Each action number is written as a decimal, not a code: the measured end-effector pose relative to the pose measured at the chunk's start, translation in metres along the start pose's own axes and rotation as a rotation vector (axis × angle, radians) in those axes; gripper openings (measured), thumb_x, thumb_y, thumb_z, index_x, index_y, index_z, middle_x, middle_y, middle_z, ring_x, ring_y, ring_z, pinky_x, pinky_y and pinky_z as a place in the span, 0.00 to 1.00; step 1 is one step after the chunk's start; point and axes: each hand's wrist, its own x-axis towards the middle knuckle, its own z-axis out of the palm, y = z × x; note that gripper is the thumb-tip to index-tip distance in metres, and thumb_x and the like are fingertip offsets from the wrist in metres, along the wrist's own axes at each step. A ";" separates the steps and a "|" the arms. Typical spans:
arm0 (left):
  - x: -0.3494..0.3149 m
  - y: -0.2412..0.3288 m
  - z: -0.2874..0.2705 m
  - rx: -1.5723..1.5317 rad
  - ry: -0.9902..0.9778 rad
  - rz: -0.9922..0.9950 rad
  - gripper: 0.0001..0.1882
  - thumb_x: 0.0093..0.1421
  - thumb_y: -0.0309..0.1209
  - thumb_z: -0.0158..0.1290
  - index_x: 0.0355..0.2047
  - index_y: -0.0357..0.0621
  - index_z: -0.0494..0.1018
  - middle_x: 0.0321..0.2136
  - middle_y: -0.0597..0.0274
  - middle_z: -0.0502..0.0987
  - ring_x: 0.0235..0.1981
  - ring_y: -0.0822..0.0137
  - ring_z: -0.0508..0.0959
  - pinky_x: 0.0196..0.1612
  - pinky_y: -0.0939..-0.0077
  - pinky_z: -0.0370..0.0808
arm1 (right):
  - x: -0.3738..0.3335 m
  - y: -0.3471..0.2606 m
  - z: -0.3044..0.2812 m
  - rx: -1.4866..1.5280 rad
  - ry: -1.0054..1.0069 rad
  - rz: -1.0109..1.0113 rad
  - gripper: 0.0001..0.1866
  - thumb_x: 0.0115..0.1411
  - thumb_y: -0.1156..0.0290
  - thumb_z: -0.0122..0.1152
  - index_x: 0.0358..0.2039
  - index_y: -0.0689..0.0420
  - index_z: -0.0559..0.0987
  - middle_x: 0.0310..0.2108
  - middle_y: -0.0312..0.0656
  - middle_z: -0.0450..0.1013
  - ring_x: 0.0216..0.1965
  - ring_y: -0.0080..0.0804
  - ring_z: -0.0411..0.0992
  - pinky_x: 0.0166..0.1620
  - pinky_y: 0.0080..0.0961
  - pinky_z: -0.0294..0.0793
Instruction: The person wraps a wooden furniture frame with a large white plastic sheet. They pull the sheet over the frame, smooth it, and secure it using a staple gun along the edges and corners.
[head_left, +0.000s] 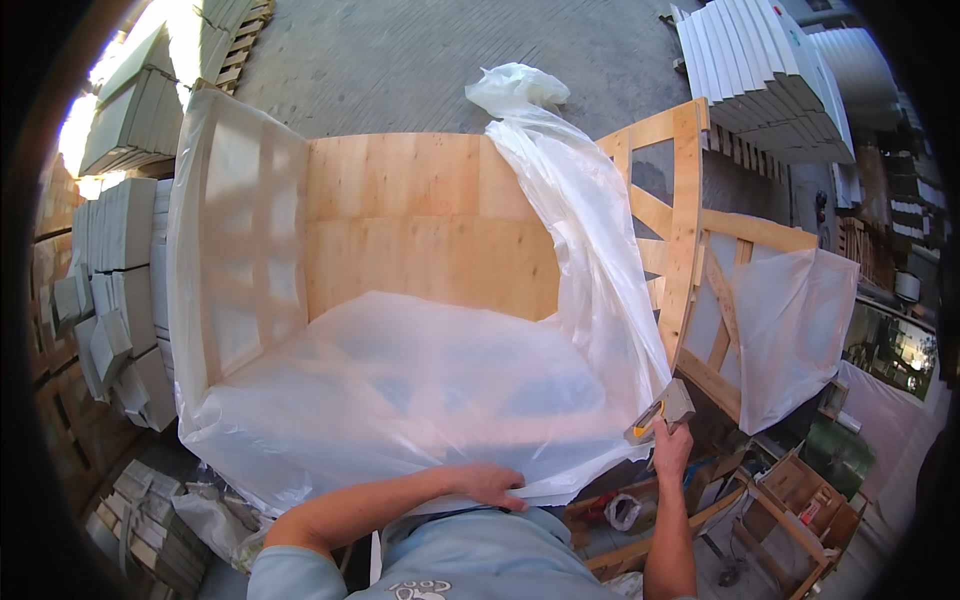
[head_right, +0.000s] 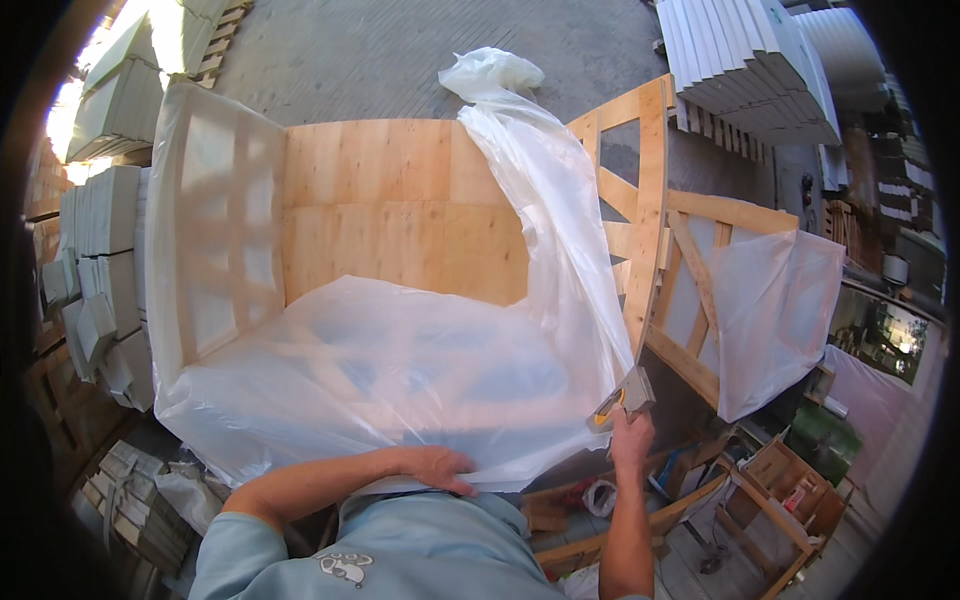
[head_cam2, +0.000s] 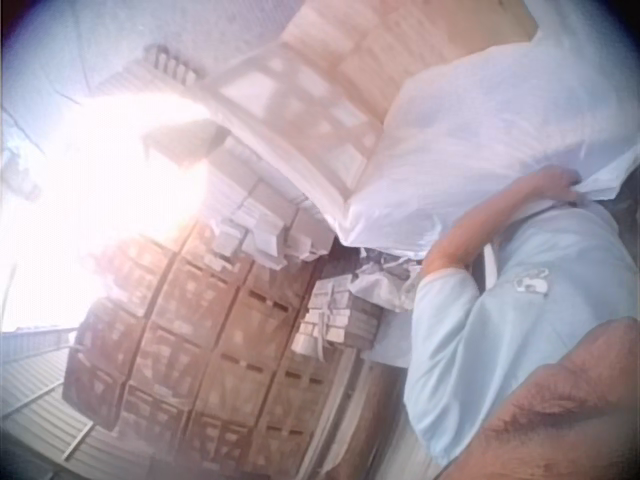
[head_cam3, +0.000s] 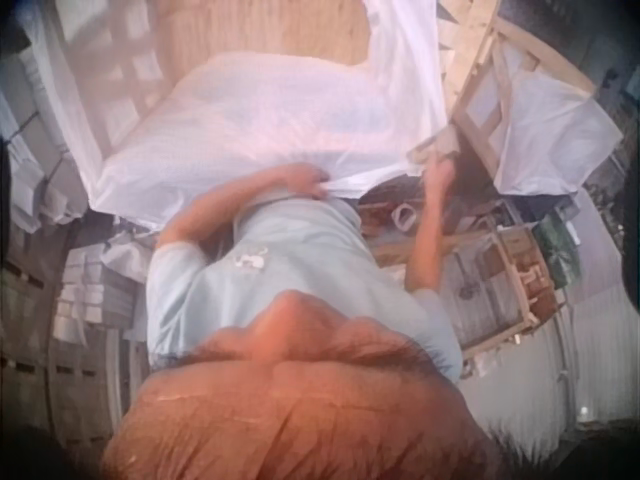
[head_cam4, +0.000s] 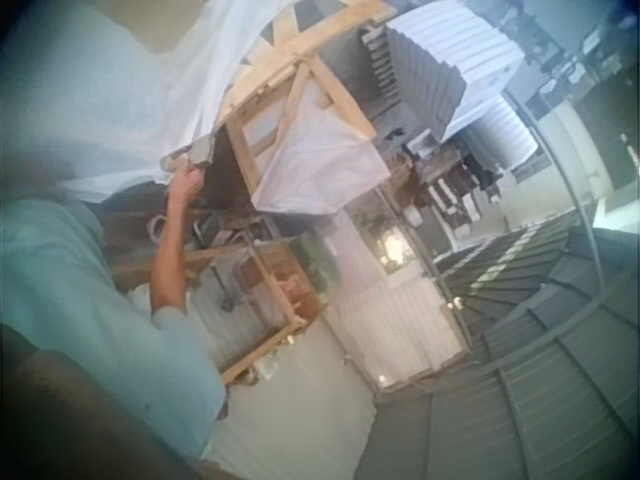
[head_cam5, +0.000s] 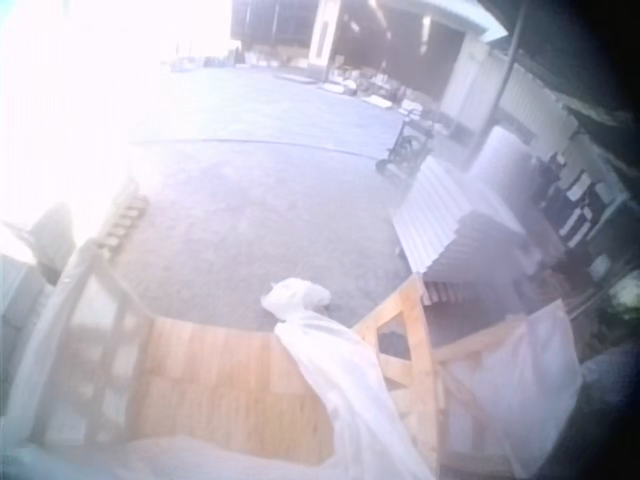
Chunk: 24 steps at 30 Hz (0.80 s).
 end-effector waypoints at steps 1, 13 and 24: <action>0.010 -0.003 -0.008 -0.133 -0.021 -0.048 0.17 0.59 0.42 0.52 0.42 0.42 0.73 0.38 0.47 0.76 0.43 0.47 0.75 0.45 0.57 0.73 | 0.000 0.001 0.000 0.014 -0.014 -0.047 0.18 0.56 0.67 0.63 0.42 0.67 0.75 0.38 0.53 0.76 0.39 0.45 0.75 0.45 0.34 0.71; 0.113 -0.042 0.025 0.494 0.339 0.112 0.38 0.60 0.50 0.49 0.63 0.37 0.56 0.64 0.45 0.57 0.65 0.47 0.57 0.63 0.50 0.56 | 0.004 -0.052 -0.010 -0.378 0.196 -0.168 0.20 0.57 0.71 0.59 0.49 0.65 0.71 0.45 0.53 0.71 0.47 0.46 0.70 0.52 0.36 0.66; 0.120 -0.030 0.032 0.443 0.434 0.198 0.37 0.59 0.49 0.50 0.61 0.34 0.58 0.62 0.43 0.59 0.62 0.45 0.60 0.62 0.51 0.57 | 0.129 -0.198 0.279 -0.096 -0.601 -0.672 0.14 0.59 0.65 0.58 0.40 0.63 0.74 0.31 0.52 0.75 0.35 0.53 0.73 0.40 0.41 0.72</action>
